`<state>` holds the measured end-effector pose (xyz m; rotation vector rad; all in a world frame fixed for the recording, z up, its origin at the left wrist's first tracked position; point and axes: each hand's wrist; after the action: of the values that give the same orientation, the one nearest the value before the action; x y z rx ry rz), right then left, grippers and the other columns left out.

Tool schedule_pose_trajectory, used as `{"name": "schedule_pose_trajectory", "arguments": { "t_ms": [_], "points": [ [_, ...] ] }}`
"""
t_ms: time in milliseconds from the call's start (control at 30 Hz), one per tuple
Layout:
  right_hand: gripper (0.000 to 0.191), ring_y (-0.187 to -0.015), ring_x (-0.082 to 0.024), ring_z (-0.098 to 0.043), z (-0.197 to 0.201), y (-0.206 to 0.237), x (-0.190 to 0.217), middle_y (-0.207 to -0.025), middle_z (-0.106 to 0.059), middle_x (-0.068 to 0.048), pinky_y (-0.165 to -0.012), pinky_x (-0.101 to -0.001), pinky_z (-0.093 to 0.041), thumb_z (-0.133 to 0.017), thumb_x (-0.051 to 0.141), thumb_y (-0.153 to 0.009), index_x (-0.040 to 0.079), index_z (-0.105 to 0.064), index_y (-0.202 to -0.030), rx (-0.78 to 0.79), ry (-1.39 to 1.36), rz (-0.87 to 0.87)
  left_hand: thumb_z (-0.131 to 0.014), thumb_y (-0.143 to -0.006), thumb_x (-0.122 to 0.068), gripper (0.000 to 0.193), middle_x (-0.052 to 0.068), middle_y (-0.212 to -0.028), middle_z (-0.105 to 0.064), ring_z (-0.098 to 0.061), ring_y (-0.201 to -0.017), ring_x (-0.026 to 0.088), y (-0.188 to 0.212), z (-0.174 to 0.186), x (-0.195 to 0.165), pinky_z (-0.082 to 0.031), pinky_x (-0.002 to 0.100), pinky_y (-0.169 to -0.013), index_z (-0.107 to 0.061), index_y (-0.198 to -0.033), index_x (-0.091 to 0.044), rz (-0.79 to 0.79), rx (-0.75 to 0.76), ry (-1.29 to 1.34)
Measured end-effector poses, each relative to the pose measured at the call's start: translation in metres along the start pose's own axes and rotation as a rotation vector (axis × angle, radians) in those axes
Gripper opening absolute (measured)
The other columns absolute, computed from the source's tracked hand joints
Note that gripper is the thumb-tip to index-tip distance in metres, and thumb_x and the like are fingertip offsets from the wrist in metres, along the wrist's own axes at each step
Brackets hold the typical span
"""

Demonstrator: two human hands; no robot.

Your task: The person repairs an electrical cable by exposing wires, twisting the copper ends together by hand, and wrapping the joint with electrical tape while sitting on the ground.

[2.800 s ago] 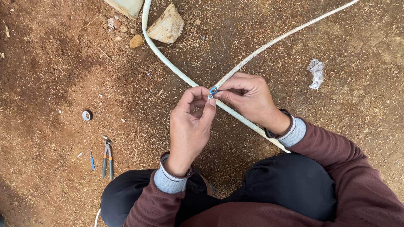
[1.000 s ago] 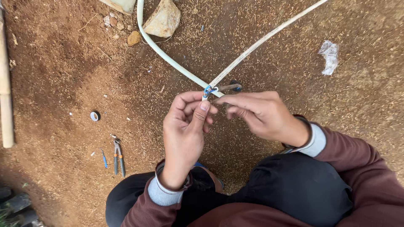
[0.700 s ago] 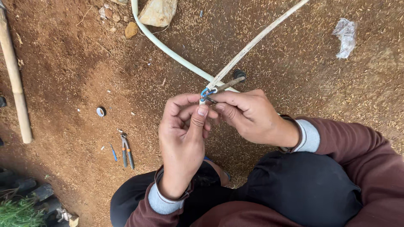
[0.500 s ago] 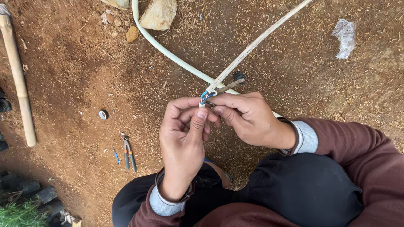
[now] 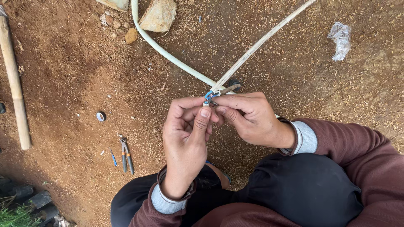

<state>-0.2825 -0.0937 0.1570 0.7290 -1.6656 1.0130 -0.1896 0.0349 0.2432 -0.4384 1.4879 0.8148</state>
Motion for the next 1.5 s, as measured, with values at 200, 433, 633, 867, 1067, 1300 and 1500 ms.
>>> {"name": "schedule_pose_trajectory", "arguments": {
  "t_ms": [200,433,633,867,1067,1300,1500],
  "points": [
    [0.019,-0.076,-0.012,-0.072,-0.004,0.002,0.001,-0.091,-0.075,-0.009,-0.064,-0.0237,-0.059,-0.061,0.002,-0.106,-0.005,-0.068,-0.122,-0.029,-0.021,0.011,-0.059,-0.11,-0.008,0.018,0.004,-0.093,-0.069,-0.061,-0.08,0.005,0.001,-0.002,0.001,-0.048,0.018,-0.067,-0.056,-0.126,-0.002,-0.057,0.028,0.025],
    [0.02,-0.078,-0.012,-0.071,-0.006,0.003,0.004,-0.093,-0.075,-0.009,-0.065,-0.0235,-0.058,-0.061,0.002,-0.107,-0.005,-0.069,-0.123,-0.059,-0.048,0.029,-0.058,-0.109,-0.005,0.019,0.004,-0.093,-0.068,-0.06,-0.081,0.005,0.004,-0.004,-0.001,-0.047,0.019,-0.065,-0.055,-0.128,-0.001,-0.072,0.04,0.035],
    [0.021,-0.081,-0.013,-0.073,-0.005,0.004,0.008,-0.096,-0.076,-0.012,-0.068,-0.0237,-0.061,-0.06,0.001,-0.106,-0.006,-0.068,-0.124,-0.07,-0.041,0.037,-0.058,-0.11,-0.004,0.018,0.006,-0.095,-0.067,-0.065,-0.089,0.009,0.003,-0.007,0.0,-0.055,0.023,-0.078,-0.054,-0.127,0.0,-0.126,0.048,-0.002],
    [0.019,-0.08,-0.012,-0.072,-0.001,0.008,0.015,-0.095,-0.075,-0.011,-0.069,-0.0242,-0.061,-0.061,0.001,-0.106,-0.006,-0.068,-0.123,-0.09,-0.014,0.023,-0.059,-0.107,-0.003,0.013,0.006,-0.097,-0.068,-0.066,-0.089,0.009,0.004,-0.012,0.002,-0.058,0.024,-0.081,-0.057,-0.119,0.0,-0.139,0.044,-0.072],
    [0.019,-0.072,-0.009,-0.067,0.0,0.011,0.013,-0.09,-0.075,-0.009,-0.06,-0.0225,-0.057,-0.06,0.001,-0.105,-0.005,-0.07,-0.121,-0.077,-0.062,-0.078,-0.061,-0.107,-0.002,0.007,0.007,-0.096,-0.069,-0.067,-0.088,0.008,0.004,-0.012,0.007,-0.059,0.023,-0.079,-0.058,-0.113,0.0,-0.12,0.05,-0.041],
    [0.017,-0.071,-0.009,-0.067,0.004,0.011,0.011,-0.087,-0.075,-0.008,-0.061,-0.0232,-0.057,-0.06,0.002,-0.106,-0.004,-0.071,-0.119,-0.059,-0.056,-0.07,-0.062,-0.105,-0.003,0.007,0.005,-0.093,-0.07,-0.067,-0.085,0.007,0.004,-0.012,0.004,-0.058,0.022,-0.073,-0.06,-0.112,-0.001,-0.119,0.056,-0.089],
    [0.016,-0.085,-0.015,-0.074,0.004,0.008,0.015,-0.101,-0.075,-0.014,-0.072,-0.027,-0.063,-0.061,0.0,-0.107,-0.006,-0.069,-0.119,-0.093,0.035,0.058,-0.064,-0.106,-0.005,0.007,0.005,-0.093,-0.072,-0.068,-0.087,0.006,0.002,-0.012,0.002,-0.059,0.022,-0.075,-0.062,-0.111,-0.001,-0.127,0.062,-0.142]
  ]
}}
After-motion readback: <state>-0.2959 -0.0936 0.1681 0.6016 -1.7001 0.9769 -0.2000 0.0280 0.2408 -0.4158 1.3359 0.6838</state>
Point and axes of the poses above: each hand's wrist, its own y-axis away from the middle knuckle, its own z-axis out of the back of the hand, x = y × z
